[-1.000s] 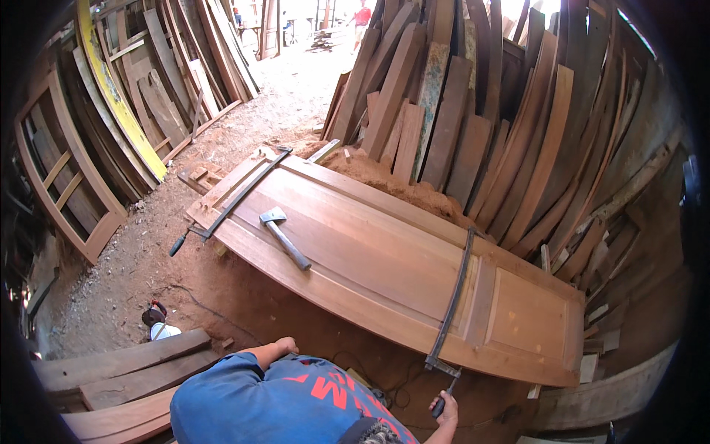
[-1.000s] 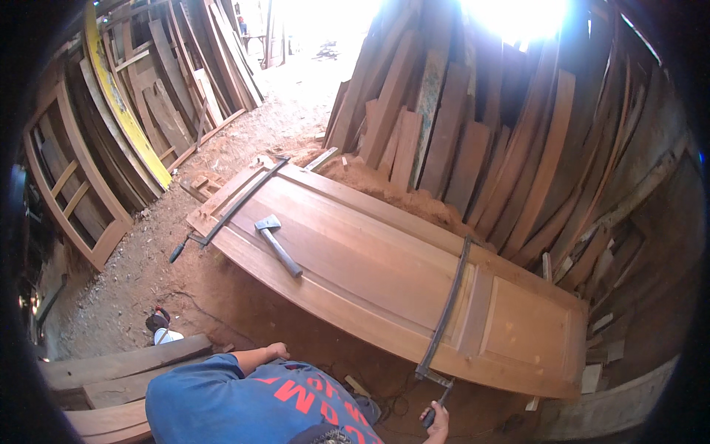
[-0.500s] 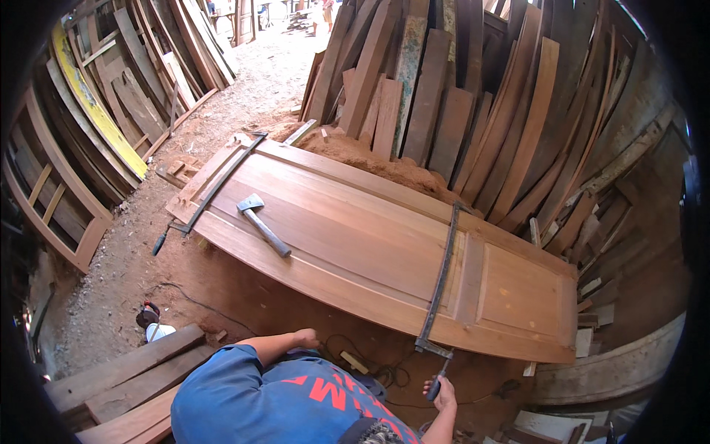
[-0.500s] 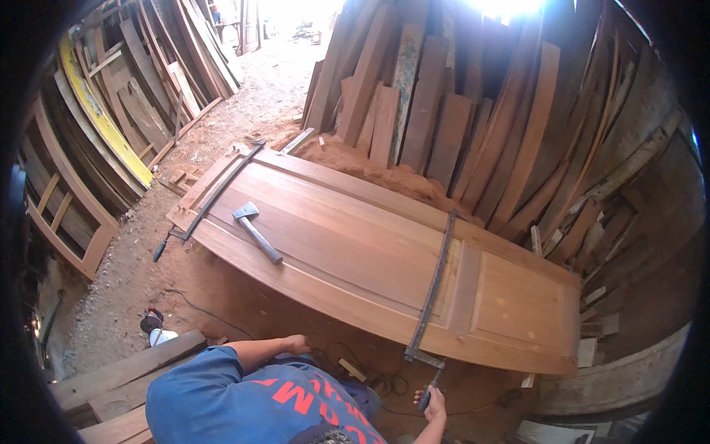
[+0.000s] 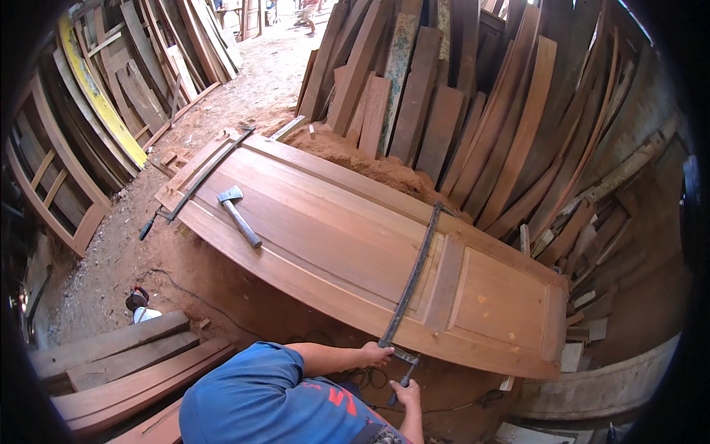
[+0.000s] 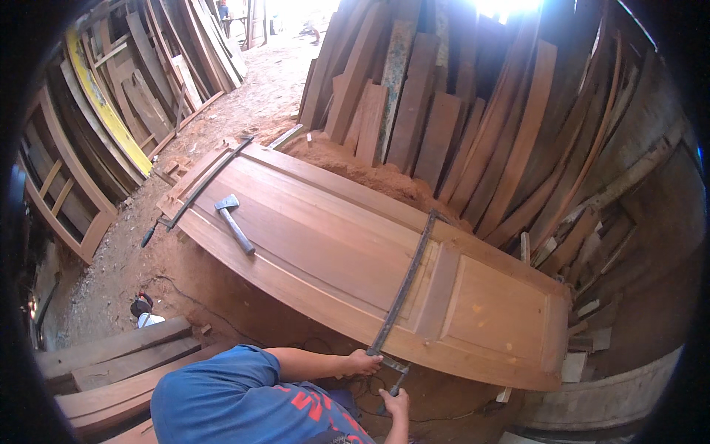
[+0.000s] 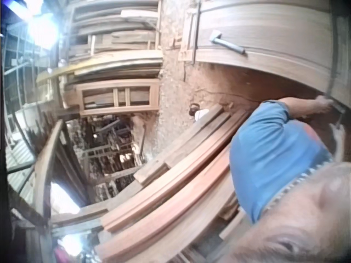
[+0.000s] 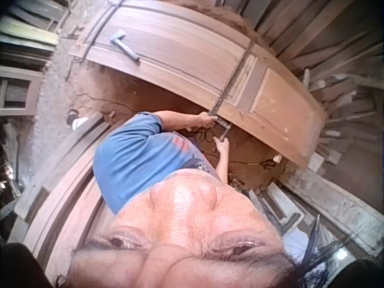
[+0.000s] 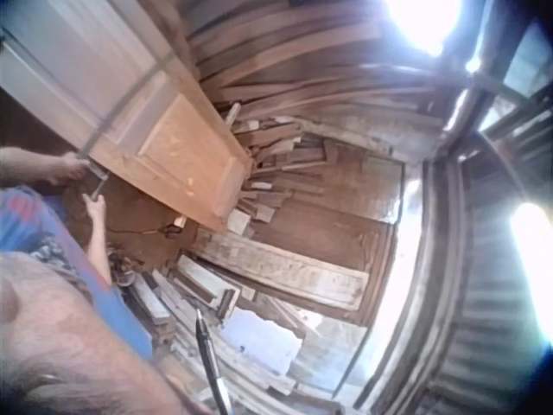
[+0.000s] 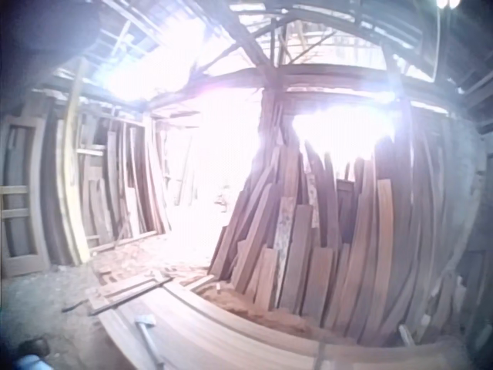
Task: The person uses a power drill to secure a wooden frame onto a large wooden door panel. They then use a hammer to drive nails into the frame and adjust the position of the wood pieces. Finally, they remove a metal clamp from the door and inspect a metal door handle with another person.
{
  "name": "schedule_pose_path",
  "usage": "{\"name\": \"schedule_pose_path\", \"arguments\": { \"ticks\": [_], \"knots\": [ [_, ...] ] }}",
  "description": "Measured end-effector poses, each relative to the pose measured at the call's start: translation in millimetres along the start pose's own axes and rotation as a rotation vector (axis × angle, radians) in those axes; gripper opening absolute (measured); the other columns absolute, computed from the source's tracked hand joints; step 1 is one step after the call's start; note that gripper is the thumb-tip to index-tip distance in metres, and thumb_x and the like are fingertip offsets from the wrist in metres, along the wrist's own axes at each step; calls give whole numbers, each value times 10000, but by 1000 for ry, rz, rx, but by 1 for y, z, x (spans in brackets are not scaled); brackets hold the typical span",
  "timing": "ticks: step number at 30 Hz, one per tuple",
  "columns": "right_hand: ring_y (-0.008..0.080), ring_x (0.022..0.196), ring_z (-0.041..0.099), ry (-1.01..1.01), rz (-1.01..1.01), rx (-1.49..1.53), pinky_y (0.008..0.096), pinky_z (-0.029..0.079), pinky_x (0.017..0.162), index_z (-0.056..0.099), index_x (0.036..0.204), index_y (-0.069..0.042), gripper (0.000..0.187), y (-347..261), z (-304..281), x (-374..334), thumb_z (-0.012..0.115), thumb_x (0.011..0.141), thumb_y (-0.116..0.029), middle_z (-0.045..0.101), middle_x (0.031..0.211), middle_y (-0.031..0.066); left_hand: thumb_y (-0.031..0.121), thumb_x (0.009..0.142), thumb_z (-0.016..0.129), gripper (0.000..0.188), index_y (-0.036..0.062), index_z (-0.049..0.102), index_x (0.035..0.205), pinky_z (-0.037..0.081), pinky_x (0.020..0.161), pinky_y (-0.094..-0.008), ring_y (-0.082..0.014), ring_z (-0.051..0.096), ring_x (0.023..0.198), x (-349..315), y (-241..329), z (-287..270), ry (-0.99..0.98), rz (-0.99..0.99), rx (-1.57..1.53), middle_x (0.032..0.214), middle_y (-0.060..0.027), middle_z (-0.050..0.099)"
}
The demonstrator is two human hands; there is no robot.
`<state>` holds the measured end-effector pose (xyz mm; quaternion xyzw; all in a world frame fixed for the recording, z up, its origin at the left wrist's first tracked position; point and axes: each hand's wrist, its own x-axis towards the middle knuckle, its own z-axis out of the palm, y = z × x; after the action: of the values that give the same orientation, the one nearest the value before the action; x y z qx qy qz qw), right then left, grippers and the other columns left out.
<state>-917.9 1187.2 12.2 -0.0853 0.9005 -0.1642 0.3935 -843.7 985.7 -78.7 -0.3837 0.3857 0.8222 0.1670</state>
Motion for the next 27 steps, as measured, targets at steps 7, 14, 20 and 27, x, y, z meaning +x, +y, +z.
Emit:
{"name": "schedule_pose_path", "arguments": {
  "ticks": [7, 14, 20, 27],
  "knots": [
    [312, 927, 715, -553, 28, 813, 496, 594, 833, 588, 1098, -17, 255, 52, -15, 30, 727, 919, -133, 719, 1068, 182, 325, 943, 748, 354, 45, 668, 1145, 575, 709, -308, -215, 699, 849, -15, 22, 3, 105, 40, -89, 1086, -66, 680],
    [270, 817, 706, -8, -130, -135, 420, 546, 755, 665, 907, 2, 510, 13, -7, 20, 879, 721, -422, 743, 934, 114, 371, 939, 747, 485, 10, 637, 1244, 617, 739, -317, -236, 692, 891, -33, 44, 6, 102, 20, -103, 1238, -121, 603],
    [243, 881, 700, -494, -33, 947, 391, 544, 761, 687, 1005, -27, 363, 49, -7, 28, 827, 821, -307, 741, 937, 98, 391, 942, 737, 575, -52, 603, 1282, 634, 740, -304, -232, 674, 923, -29, 40, 3, 81, 69, -108, 1316, -180, 560],
    [129, 647, 565, -108, -151, 493, 300, 460, 563, 572, 824, -83, 316, 26, -33, 2, 874, 744, -137, 622, 743, 25, 399, 991, 669, 454, 12, 638, 1226, 578, 617, -282, -178, 698, 764, -31, 45, 14, 58, 99, -113, 1089, -77, 676]
  ]
}}
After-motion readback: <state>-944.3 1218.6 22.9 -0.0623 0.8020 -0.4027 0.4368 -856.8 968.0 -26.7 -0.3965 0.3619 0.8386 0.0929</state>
